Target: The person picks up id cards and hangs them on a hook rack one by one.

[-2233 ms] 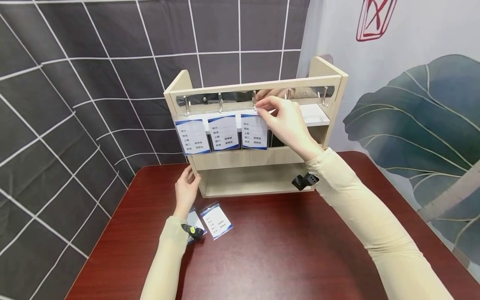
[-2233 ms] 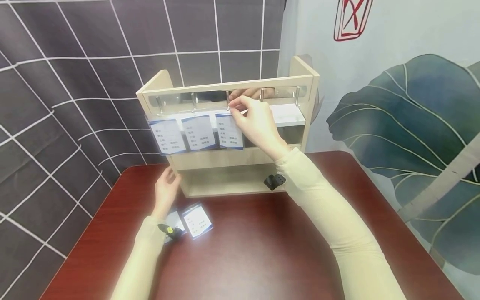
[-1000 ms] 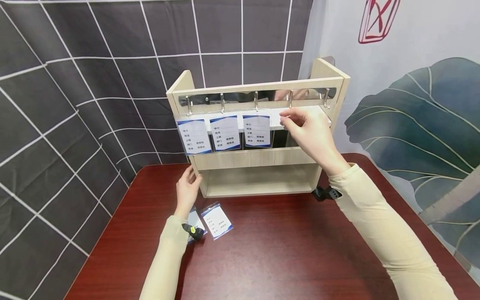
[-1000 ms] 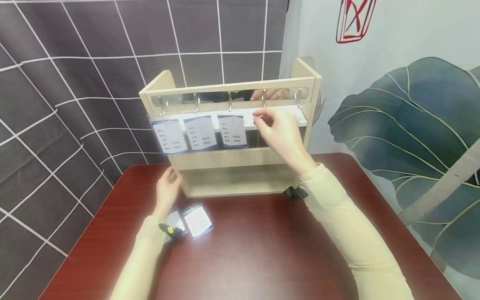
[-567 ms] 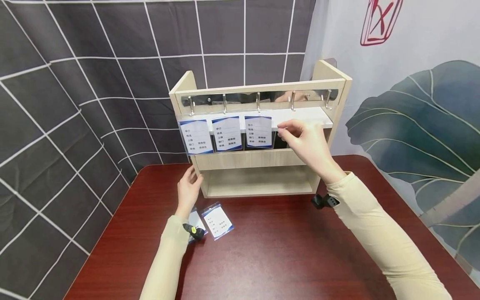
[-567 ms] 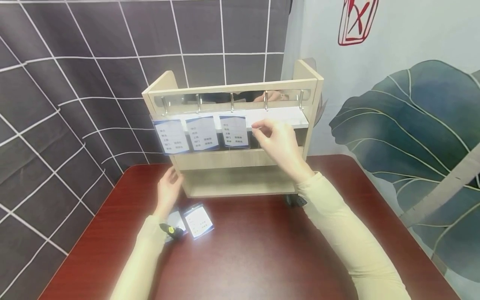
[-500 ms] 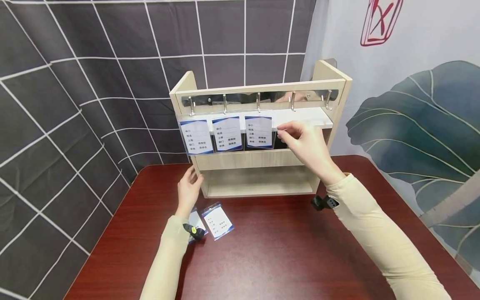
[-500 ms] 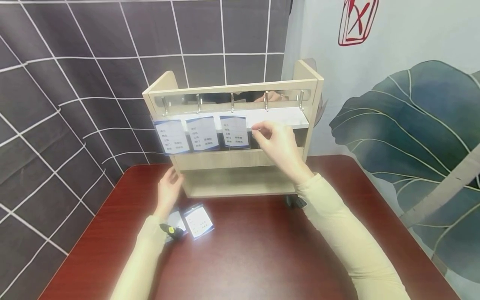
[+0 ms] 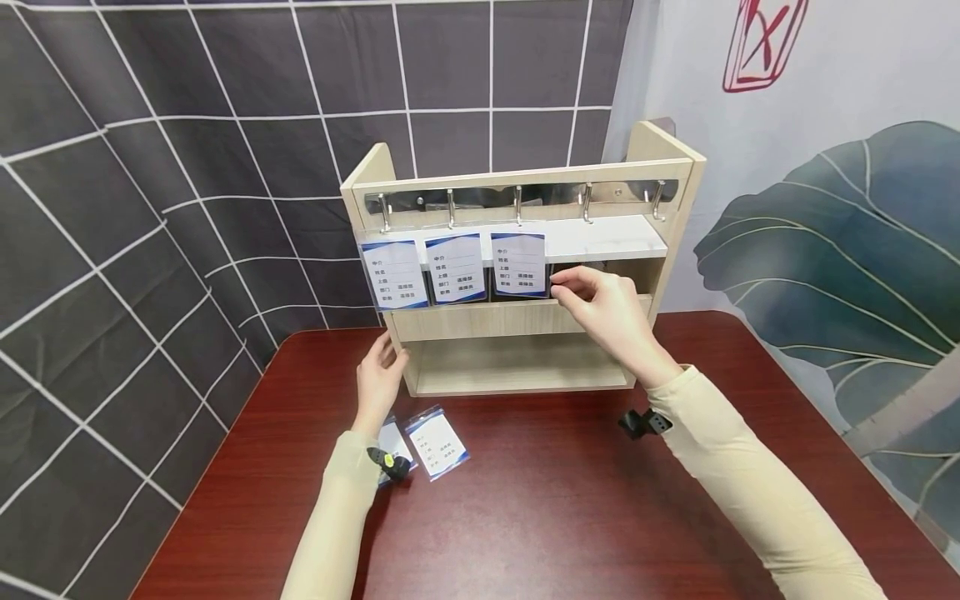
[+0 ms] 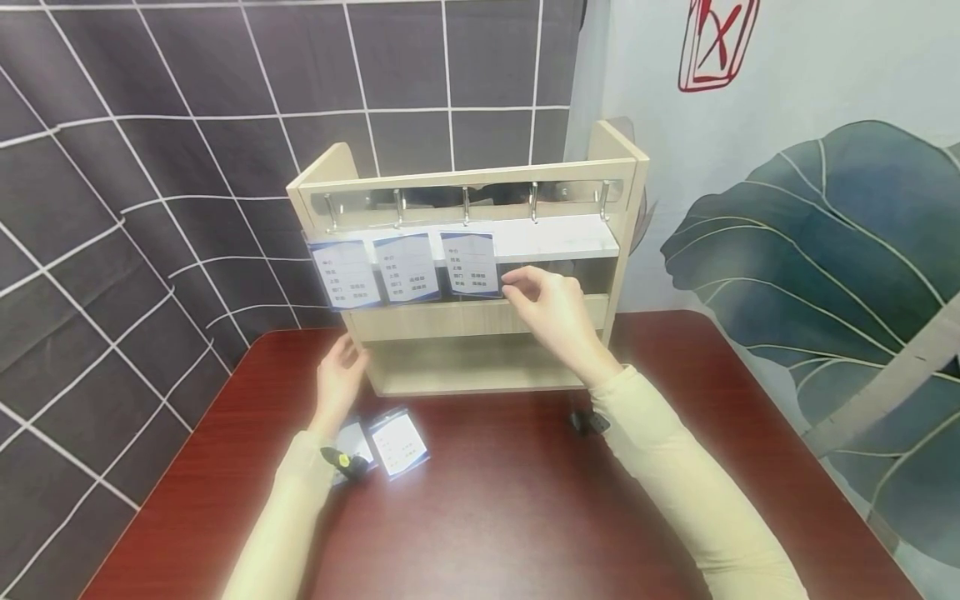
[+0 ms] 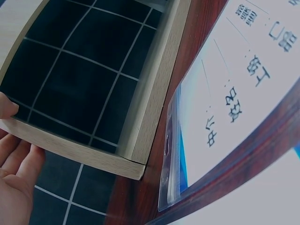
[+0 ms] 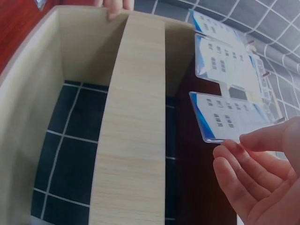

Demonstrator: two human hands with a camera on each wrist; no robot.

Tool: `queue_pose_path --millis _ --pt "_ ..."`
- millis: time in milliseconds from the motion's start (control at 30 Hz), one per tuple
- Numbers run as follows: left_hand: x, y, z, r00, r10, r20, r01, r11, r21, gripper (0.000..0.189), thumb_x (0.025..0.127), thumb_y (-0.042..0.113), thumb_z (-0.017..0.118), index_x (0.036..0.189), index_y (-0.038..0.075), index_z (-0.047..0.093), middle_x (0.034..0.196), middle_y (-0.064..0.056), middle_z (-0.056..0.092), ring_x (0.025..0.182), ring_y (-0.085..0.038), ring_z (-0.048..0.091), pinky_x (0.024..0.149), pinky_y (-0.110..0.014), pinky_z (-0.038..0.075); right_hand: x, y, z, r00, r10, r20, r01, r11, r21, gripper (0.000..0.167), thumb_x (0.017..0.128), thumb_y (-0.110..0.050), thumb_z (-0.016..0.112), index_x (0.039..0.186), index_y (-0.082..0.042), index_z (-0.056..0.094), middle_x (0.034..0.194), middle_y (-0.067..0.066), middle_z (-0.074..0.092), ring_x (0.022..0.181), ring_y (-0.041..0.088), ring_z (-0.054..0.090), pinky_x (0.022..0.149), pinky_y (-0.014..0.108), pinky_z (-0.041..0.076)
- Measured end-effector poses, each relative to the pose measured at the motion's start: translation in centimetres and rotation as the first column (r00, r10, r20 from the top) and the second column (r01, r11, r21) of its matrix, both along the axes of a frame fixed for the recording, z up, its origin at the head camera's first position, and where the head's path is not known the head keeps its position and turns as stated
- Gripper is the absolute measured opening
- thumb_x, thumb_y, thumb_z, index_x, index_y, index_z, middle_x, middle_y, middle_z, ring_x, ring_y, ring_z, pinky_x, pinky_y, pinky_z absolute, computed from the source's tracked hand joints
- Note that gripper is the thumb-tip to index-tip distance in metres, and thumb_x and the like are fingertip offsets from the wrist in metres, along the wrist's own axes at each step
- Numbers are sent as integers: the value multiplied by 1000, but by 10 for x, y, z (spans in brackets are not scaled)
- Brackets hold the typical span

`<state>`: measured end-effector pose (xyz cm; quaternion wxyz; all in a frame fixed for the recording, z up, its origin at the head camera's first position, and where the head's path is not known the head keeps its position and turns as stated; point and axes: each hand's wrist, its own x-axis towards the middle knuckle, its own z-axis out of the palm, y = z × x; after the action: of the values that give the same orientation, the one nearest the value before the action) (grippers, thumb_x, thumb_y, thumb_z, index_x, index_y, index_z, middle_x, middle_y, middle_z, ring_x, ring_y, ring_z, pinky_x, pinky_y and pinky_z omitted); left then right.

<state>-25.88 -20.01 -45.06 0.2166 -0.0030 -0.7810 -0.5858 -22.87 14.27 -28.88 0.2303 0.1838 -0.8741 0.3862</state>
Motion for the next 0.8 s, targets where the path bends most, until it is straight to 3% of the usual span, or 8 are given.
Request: queue_pose_path --millis 300,500,800 --pt "1 -2 -1 1000 -4 3 4 1000 2 50 94 9 65 142 3 55 131 -23 63 120 -34 63 96 -39 55 0 -2 -21 999 19 29 -18 1000 -10 17 94 -16 71 107 -8 77 88 4 76 73 17 68 59 26 49" --pt "1 -3 1 1000 -1 14 1 1000 -15 49 94 8 66 141 2 56 131 -22 63 121 -34 63 98 -39 55 -2 -7 -38 998 47 39 -47 999 -13 17 93 -13 70 107 -5 77 89 7 77 78 22 71 67 32 54" --pt "0 -4 2 1000 0 28 1 999 -44 46 94 10 68 137 -1 59 131 -22 63 120 -34 63 100 -40 54 -5 -22 -69 988 71 140 -66 997 -38 17 93 -17 71 106 -8 77 94 5 77 82 20 70 72 35 55"
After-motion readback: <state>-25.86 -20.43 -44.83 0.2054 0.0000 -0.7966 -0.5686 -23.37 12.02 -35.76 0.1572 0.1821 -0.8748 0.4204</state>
